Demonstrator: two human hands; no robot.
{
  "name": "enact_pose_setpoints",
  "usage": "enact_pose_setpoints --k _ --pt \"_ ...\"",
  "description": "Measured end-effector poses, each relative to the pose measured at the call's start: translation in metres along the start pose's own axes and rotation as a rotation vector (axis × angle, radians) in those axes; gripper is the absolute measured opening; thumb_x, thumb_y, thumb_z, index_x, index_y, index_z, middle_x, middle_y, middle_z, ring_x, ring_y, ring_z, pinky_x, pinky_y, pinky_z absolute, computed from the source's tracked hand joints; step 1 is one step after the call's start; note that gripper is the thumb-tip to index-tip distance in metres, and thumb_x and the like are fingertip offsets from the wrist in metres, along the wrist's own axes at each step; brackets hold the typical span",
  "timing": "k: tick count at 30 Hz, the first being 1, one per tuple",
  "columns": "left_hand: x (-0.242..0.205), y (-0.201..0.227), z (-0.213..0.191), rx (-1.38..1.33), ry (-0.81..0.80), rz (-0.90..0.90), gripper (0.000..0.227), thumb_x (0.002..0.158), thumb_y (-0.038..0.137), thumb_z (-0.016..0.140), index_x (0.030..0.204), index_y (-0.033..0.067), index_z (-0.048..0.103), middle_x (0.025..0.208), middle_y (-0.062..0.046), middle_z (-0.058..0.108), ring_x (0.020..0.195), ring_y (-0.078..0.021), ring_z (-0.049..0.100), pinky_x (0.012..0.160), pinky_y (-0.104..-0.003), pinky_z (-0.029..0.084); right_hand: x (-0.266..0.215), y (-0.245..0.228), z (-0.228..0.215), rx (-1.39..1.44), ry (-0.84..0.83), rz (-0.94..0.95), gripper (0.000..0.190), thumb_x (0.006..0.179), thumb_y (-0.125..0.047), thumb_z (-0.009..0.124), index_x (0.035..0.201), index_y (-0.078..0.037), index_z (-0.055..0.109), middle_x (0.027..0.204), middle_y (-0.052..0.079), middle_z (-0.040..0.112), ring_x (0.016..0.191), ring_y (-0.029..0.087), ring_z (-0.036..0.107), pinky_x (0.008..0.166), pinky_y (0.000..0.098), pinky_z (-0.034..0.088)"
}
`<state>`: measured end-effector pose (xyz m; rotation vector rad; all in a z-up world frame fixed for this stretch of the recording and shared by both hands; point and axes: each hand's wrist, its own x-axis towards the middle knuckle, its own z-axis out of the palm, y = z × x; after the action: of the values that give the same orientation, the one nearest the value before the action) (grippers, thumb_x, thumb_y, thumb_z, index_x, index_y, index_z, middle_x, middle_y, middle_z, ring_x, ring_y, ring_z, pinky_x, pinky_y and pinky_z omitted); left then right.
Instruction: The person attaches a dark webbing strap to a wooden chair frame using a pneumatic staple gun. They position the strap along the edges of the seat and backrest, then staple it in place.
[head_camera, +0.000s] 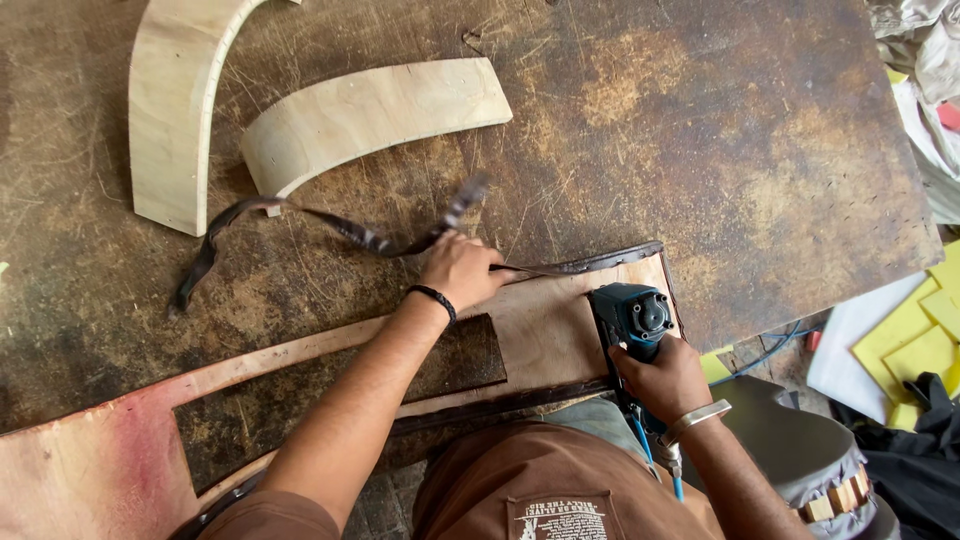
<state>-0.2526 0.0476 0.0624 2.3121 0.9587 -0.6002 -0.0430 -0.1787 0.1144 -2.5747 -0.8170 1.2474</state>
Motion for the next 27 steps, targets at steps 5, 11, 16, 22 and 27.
enact_pose_setpoints --k 5,11,16,22,27 --pt "-0.026 -0.049 -0.009 0.835 -0.2 -0.119 0.041 0.091 0.027 0.074 0.12 0.004 0.059 0.088 -0.007 0.069 0.075 -0.015 0.068 0.074 -0.031 0.058 -0.002 0.004 0.003 0.019 0.034 -0.015 0.039 0.082 -0.037 0.078 0.071 0.0 0.072 0.058 0.012 0.072 0.055 0.023 0.073 0.059 0.0393 0.057" --pt "-0.128 -0.167 -0.019 0.135 0.587 -0.778 0.026 0.096 0.012 0.065 0.112 0.0285 0.078 0.113 -0.003 0.075 0.106 -0.0243 0.065 0.104 -0.047 0.038 -0.001 0.003 0.004 -0.014 0.024 0.009 0.038 0.083 -0.037 0.078 0.076 0.001 0.075 0.062 0.012 0.074 0.06 0.024 0.075 0.063 0.0389 0.059" --pt "-0.191 -0.219 -0.049 0.429 0.87 -0.896 0.068 0.07 0.022 0.074 0.137 0.0167 0.065 0.138 -0.019 0.056 0.126 -0.0401 0.057 0.103 -0.058 0.044 -0.002 0.0 0.004 -0.015 0.042 0.005 0.037 0.084 -0.037 0.078 0.078 -0.001 0.074 0.065 0.013 0.075 0.063 0.024 0.076 0.066 0.0394 0.06" --pt "-0.109 -0.086 0.004 -0.594 0.582 -0.035 0.058 0.088 -0.005 0.067 0.143 0.002 0.051 0.155 -0.021 0.044 0.13 -0.0313 0.058 0.097 -0.031 0.058 0.003 0.003 0.01 -0.055 0.051 -0.016 0.042 0.082 -0.04 0.079 0.083 0.001 0.074 0.071 0.019 0.075 0.068 0.031 0.076 0.07 0.0423 0.059" --pt "0.006 0.013 0.022 -0.579 0.08 0.002 0.035 0.103 0.032 0.059 0.135 0.0169 0.062 0.138 -0.008 0.062 0.116 -0.022 0.065 0.1 -0.038 0.053 0.007 0.009 0.014 0.002 0.1 -0.112 0.042 0.079 -0.04 0.078 0.087 0.001 0.074 0.074 0.022 0.074 0.071 0.036 0.075 0.072 0.0458 0.058"
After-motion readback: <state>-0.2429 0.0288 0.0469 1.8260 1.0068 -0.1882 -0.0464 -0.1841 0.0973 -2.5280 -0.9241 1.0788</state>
